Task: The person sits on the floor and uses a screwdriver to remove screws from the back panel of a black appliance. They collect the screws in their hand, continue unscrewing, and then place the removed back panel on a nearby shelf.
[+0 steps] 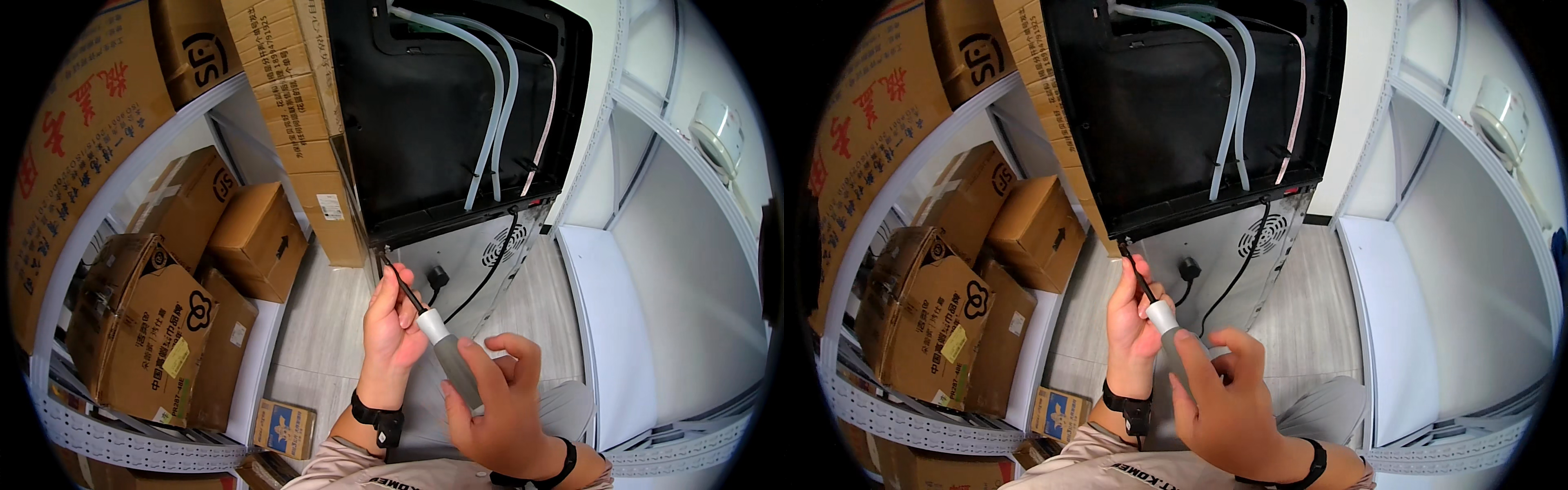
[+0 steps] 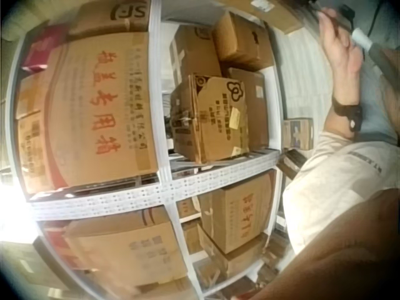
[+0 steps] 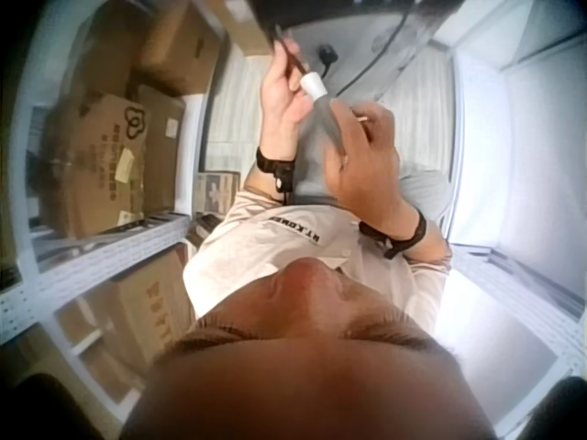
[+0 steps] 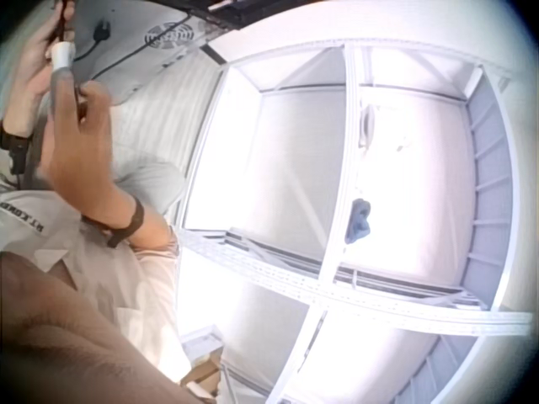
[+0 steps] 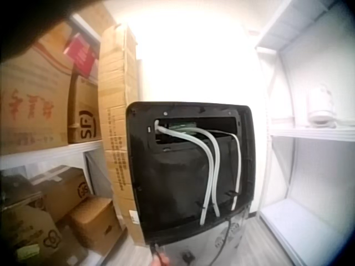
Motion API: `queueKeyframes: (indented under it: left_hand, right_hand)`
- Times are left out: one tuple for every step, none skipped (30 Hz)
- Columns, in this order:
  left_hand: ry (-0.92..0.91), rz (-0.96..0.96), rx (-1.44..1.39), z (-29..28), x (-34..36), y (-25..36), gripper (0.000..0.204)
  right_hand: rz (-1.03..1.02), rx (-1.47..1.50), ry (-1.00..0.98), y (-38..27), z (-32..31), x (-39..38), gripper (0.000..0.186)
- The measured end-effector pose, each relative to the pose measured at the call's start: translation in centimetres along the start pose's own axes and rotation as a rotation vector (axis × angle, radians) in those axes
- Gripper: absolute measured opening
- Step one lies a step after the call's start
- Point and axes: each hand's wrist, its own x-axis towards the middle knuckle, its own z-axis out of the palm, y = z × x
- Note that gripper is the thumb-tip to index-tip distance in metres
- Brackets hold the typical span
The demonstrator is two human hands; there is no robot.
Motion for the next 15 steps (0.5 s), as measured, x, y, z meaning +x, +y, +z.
queueKeyframes:
  left_hand:
    - [-0.007,0.000,-0.001,0.0,0.1,0.0,0.026]
    - [-0.013,0.000,-0.001,-0.1,0.2,0.1,0.026]
    - [-0.019,0.000,-0.001,-0.1,0.3,0.1,0.026]
    - [-0.025,-0.001,-0.008,-0.2,0.3,0.0,0.027]
    - [-0.030,-0.002,-0.014,-0.2,0.4,-0.2,0.027]
    - [-0.035,-0.003,-0.021,-0.3,0.5,-0.3,0.027]
    - [-0.049,-0.005,-0.018,-0.4,0.6,-0.2,0.027]
    - [-0.063,-0.008,-0.016,-0.3,0.6,-0.1,0.027]
    - [-0.077,-0.010,-0.014,-0.3,0.6,0.0,0.028]
    - [-0.060,-0.004,0.013,-0.3,0.5,0.1,0.027]
    - [-0.044,0.002,0.039,-0.2,0.2,0.2,0.027]
    - [-0.029,0.001,0.063,0.1,0.1,0.1,0.027]
    - [-0.006,0.018,0.089,0.4,-0.1,0.3,0.027]
    - [0.017,0.035,0.114,0.6,-0.4,0.4,0.026]
    - [0.039,0.053,0.139,0.6,-0.5,0.6,0.026]
  right_hand:
    - [-0.038,-0.028,0.018,0.4,0.3,-0.1,0.049]
    - [-0.077,-0.055,0.036,0.7,0.5,-0.1,0.049]
    - [-0.089,-0.067,0.043,0.7,0.5,-0.1,0.048]
    - [-0.098,-0.085,0.051,0.6,0.4,0.0,0.047]
    - [-0.107,-0.103,0.058,0.6,0.3,0.0,0.046]
    - [-0.056,-0.071,0.036,0.5,0.1,0.1,0.044]
    - [-0.006,-0.033,0.015,0.4,0.1,0.1,0.042]
    - [0.043,0.005,-0.007,0.3,0.0,0.2,0.040]
    - [0.147,0.147,-0.066,0.4,-0.1,0.3,0.039]
    - [0.250,0.288,-0.124,0.7,-0.3,0.5,0.038]
    - [0.353,0.430,-0.183,0.9,-0.5,0.7,0.037]
    - [0.520,0.621,-0.264,1.0,-1.1,1.2,0.037]
    - [0.682,0.817,-0.349,0.8,-1.8,1.8,0.038]
    - [0.845,1.014,-0.435,0.6,-2.1,2.2,0.038]
    - [0.854,1.076,-0.462,0.5,-2.0,2.2,0.038]
